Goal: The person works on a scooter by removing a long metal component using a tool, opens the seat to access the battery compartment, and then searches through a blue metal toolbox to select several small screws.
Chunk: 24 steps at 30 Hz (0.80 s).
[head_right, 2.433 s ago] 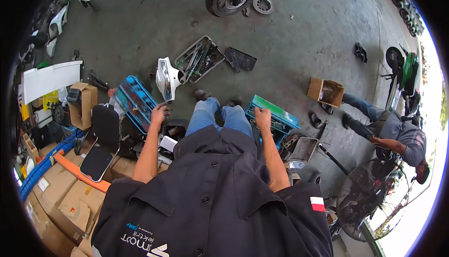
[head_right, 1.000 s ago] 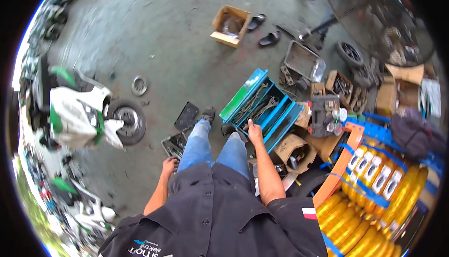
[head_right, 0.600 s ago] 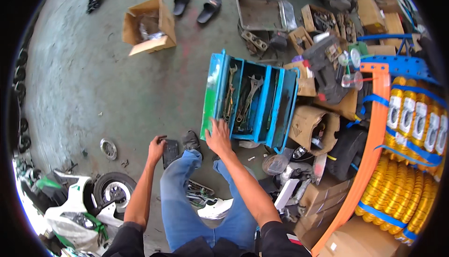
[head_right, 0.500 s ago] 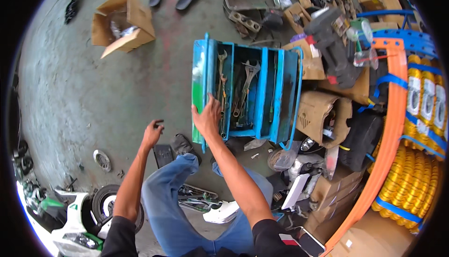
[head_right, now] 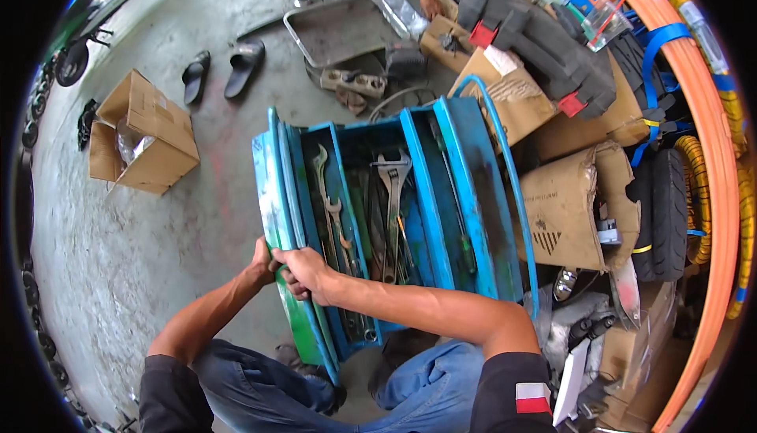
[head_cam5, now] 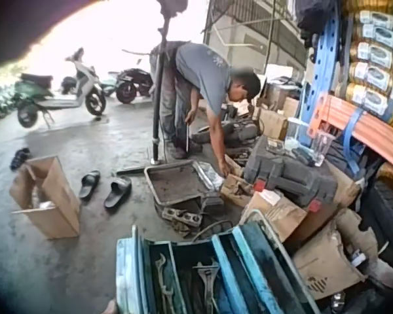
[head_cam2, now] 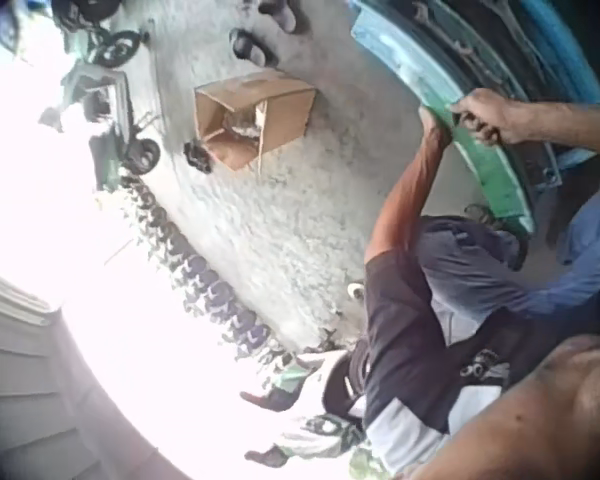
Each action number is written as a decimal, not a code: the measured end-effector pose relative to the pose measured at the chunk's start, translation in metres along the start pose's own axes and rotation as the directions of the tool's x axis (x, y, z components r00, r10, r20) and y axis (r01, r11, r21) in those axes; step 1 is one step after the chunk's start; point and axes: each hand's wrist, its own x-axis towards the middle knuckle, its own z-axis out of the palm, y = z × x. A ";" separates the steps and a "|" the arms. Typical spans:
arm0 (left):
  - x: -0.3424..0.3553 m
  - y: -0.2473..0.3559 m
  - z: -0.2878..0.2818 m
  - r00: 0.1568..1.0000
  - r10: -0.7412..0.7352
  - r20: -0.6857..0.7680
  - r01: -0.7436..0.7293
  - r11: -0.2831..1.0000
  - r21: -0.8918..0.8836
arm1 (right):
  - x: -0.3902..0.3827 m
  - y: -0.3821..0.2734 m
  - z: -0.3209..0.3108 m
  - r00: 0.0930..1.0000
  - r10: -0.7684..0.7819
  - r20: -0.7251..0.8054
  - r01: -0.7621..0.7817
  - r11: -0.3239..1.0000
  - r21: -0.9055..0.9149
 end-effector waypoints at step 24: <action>0.032 0.001 0.145 0.969 0.245 0.001 -0.177 0.698 0.694 | -0.112 -0.054 -0.116 0.942 -0.159 -0.297 0.102 0.975 -0.198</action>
